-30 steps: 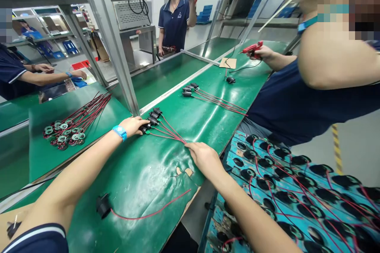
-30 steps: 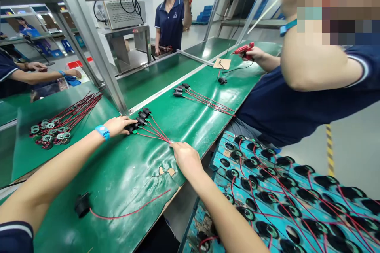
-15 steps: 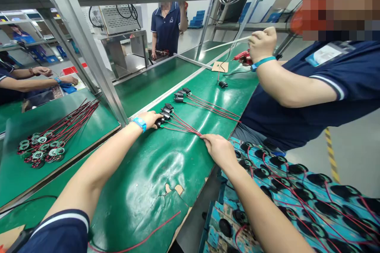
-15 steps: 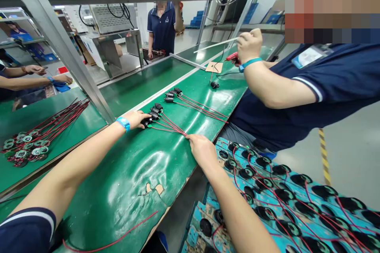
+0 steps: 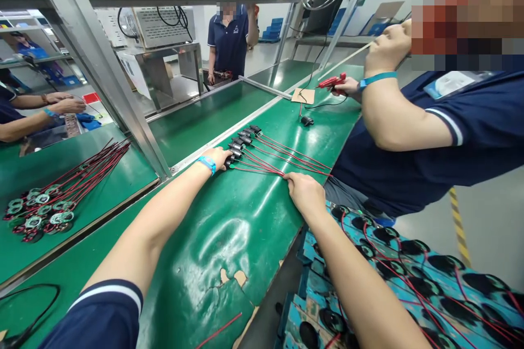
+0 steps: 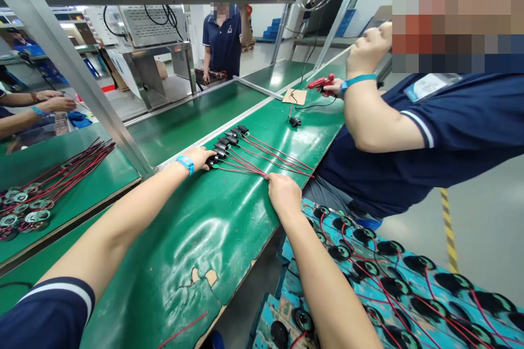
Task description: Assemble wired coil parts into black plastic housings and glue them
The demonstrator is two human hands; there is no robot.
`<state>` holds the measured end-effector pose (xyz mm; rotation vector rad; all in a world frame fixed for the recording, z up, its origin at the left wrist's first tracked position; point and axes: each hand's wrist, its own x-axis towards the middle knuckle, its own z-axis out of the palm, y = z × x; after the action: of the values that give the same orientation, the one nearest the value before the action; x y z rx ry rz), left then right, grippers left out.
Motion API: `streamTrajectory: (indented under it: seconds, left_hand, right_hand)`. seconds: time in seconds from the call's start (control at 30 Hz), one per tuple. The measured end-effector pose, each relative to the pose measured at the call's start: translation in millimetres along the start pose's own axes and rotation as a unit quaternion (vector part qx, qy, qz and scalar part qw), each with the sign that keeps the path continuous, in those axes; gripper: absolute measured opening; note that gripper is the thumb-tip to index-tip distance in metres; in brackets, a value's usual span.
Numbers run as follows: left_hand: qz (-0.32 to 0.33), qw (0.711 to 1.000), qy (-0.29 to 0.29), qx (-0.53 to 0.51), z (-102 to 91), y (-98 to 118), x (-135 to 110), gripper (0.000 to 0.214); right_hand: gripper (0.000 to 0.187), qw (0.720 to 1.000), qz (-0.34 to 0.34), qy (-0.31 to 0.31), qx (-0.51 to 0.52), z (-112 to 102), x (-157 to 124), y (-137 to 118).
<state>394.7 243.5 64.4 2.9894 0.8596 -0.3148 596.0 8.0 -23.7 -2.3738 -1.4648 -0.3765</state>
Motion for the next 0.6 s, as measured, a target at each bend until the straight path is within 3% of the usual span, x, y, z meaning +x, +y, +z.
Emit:
streamTrajectory:
  seconds: [0.23, 0.33, 0.43, 0.5, 0.6]
  left_hand:
    - [-0.018, 1.0, 0.006, -0.006, -9.3, 4.2, 10.3, 0.037]
    - [-0.019, 0.999, 0.026, -0.008, -13.8, 9.2, -5.9, 0.058]
    - [0.007, 0.999, 0.048, -0.007, -16.3, 16.3, -56.8, 0.096]
    - [0.034, 0.998, 0.052, -0.007, -16.0, 21.3, -111.8, 0.093]
    - [0.062, 0.997, 0.049, -0.012, -9.4, 28.5, -215.7, 0.077]
  right_hand:
    - [0.017, 0.997, -0.009, 0.067, -0.024, 9.7, 8.6, -2.3]
    - [0.023, 0.993, -0.019, 0.111, -0.034, 9.3, 7.4, -5.7]
    - [0.024, 0.989, -0.039, 0.138, -0.033, 6.1, 4.9, -9.1]
    - [0.025, 0.987, -0.055, 0.151, -0.024, 3.4, 3.8, -10.7]
    - [0.033, 0.982, -0.076, 0.173, -0.001, 1.5, 5.2, -10.4]
